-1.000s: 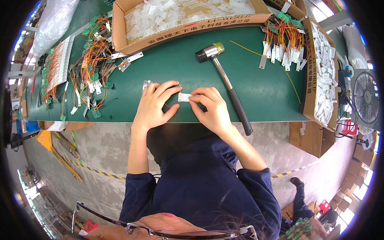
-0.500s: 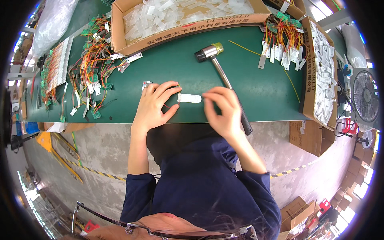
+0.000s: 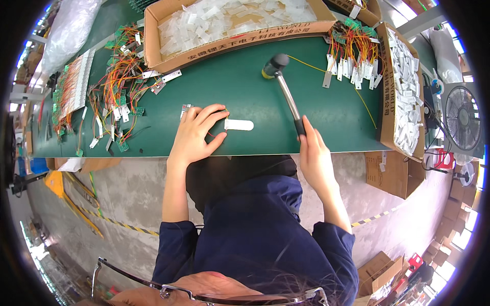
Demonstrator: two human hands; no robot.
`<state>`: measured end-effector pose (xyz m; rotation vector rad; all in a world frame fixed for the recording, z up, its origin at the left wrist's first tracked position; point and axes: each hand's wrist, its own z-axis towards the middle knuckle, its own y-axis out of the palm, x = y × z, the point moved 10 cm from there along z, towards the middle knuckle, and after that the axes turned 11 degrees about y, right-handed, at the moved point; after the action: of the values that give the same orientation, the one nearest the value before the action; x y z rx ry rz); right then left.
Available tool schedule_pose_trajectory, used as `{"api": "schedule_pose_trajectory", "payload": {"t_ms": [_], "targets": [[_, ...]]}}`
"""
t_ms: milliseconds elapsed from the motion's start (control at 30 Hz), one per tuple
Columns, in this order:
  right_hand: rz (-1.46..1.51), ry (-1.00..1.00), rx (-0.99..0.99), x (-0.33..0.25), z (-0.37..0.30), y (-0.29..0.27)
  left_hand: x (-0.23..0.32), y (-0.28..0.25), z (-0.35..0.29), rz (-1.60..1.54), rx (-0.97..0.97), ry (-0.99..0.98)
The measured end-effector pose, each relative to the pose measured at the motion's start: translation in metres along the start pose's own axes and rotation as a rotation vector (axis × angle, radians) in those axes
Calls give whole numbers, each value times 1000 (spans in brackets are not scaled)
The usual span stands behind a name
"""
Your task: The person assembles small electronic circuit boards into plastic housings, securing them with a rubber mallet.
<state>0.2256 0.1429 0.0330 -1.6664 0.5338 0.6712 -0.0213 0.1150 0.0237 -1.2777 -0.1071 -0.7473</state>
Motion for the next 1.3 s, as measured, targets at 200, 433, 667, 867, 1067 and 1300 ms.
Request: {"api": "schedule_pose_trajectory", "payload": {"t_ms": [200, 433, 667, 867, 1067, 1300], "targets": [[-9, -166, -32, -20, -52, -21, 0, 0, 1, 18, -10, 6], [-200, -320, -2, -40, -81, -20, 2, -2, 0, 26, -15, 13], [-288, -366, -72, -42, -75, 1, 0, -1, -3, 14, 1, 5], [-265, -396, -82, -54, -69, 16, 2, -2, 0, -1, 17, 11], [-231, -337, -2, -48, -57, 5, -3, -4, -4, 0, 41, 5], [-260, -184, 250, -18, -4, -23, 0, -2, 0, -10, 15, 11]]}}
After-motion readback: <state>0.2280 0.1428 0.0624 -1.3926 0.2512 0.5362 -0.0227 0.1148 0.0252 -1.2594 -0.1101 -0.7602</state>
